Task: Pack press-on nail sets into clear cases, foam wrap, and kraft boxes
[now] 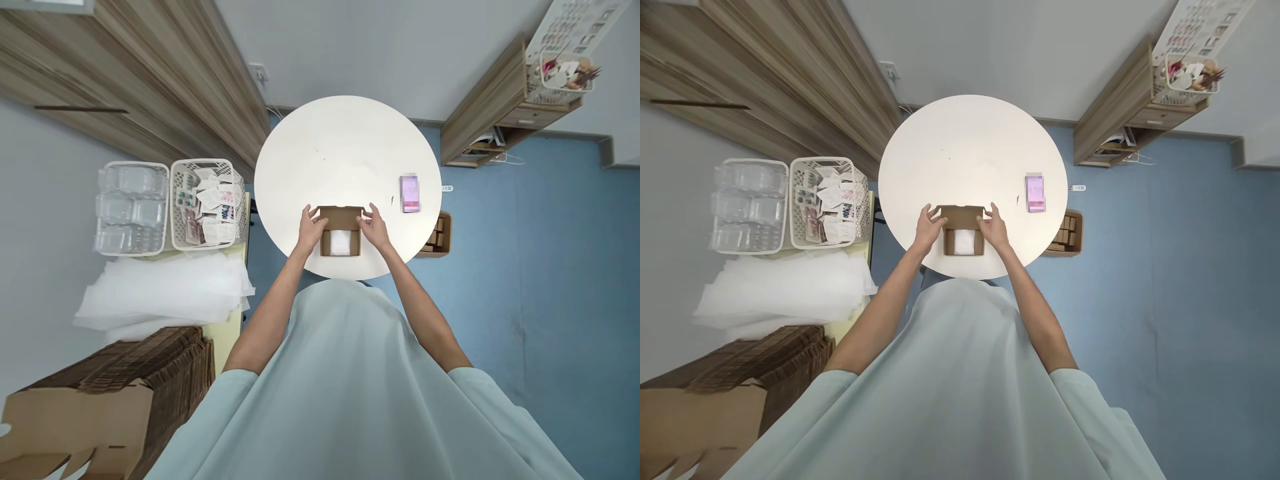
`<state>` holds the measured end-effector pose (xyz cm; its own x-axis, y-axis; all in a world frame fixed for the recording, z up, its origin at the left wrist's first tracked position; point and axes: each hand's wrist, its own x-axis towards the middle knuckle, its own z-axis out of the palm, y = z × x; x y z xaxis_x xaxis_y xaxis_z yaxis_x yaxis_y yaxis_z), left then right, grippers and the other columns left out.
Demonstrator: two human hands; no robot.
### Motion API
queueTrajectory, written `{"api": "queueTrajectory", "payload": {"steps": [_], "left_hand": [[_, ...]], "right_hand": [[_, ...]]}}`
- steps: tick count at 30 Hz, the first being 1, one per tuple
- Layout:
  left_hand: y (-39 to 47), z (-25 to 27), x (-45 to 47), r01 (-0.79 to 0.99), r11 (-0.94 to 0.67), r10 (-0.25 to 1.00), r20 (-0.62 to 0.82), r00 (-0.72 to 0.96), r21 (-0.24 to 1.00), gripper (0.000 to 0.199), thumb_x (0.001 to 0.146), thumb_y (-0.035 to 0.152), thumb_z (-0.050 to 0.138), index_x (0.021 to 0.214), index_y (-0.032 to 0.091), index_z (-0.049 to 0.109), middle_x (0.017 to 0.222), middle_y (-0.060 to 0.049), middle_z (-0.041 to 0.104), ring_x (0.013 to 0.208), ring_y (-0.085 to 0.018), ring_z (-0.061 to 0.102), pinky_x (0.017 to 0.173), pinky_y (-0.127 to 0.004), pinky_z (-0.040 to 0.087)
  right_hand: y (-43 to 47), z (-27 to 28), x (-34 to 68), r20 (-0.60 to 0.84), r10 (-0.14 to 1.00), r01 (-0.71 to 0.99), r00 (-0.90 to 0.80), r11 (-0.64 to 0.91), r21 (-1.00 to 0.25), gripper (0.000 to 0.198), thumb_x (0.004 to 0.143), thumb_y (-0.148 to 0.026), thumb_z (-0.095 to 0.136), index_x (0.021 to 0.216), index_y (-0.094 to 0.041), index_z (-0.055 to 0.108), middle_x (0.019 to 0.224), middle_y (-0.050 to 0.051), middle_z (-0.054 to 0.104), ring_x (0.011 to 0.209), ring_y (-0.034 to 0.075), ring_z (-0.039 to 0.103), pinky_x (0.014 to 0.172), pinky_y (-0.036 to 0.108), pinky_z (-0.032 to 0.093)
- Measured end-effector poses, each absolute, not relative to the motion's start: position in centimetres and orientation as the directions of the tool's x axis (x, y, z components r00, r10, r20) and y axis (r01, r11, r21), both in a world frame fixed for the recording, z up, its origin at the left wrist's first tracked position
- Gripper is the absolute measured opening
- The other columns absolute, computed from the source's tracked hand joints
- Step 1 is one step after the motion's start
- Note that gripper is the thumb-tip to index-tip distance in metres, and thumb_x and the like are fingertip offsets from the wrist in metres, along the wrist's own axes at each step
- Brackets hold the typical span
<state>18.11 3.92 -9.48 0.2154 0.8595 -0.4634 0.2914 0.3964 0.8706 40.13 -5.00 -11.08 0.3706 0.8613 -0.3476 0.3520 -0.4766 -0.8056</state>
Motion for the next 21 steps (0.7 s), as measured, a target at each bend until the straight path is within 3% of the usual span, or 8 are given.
{"api": "queueTrajectory", "payload": {"steps": [4,10,17,21], "left_hand": [[4.1,-10.2,18.1,0.287,0.322,0.883,-0.395,0.253,0.902,0.084,0.092,0.018,0.070,0.168,0.021,0.034,0.167,-0.019,0.047,0.153,-0.033,0.051,0.126,-0.050,0.044],[1.3,-11.9,16.8,0.306,0.301,0.893,-0.380,0.243,0.903,0.073,0.092,0.015,0.065,0.162,0.019,0.044,0.163,-0.019,0.052,0.148,-0.031,0.056,0.125,-0.048,0.047],[-2.9,-12.4,13.7,0.456,0.068,0.934,-0.217,0.284,0.887,0.066,0.093,0.019,0.067,0.157,0.023,0.051,0.160,-0.015,0.055,0.152,-0.031,0.051,0.127,-0.052,0.045],[-2.7,-12.5,13.4,0.454,0.054,0.940,-0.199,0.277,0.889,0.068,0.096,0.023,0.066,0.162,0.025,0.046,0.164,-0.015,0.053,0.152,-0.031,0.052,0.126,-0.053,0.046]], "right_hand": [[-5.0,-11.1,40.1,-0.286,0.885,0.352,0.368,-0.417,-0.838,0.073,0.103,-0.047,0.058,0.167,-0.020,0.036,0.150,0.018,0.066,0.119,0.031,0.074,0.111,0.051,0.057],[-7.6,-11.4,39.6,-0.291,0.901,0.401,0.322,-0.408,-0.820,0.064,0.104,-0.046,0.054,0.161,-0.019,0.047,0.145,0.019,0.068,0.124,0.031,0.072,0.111,0.049,0.059],[-12.4,-11.3,37.9,-0.231,0.928,0.470,0.294,-0.350,-0.810,0.064,0.104,-0.047,0.055,0.162,-0.023,0.046,0.157,0.017,0.061,0.141,0.034,0.061,0.114,0.057,0.057],[-12.4,-10.8,37.7,-0.214,0.931,0.461,0.295,-0.335,-0.822,0.066,0.106,-0.051,0.051,0.164,-0.023,0.043,0.161,0.017,0.057,0.146,0.034,0.056,0.116,0.057,0.055]]}}
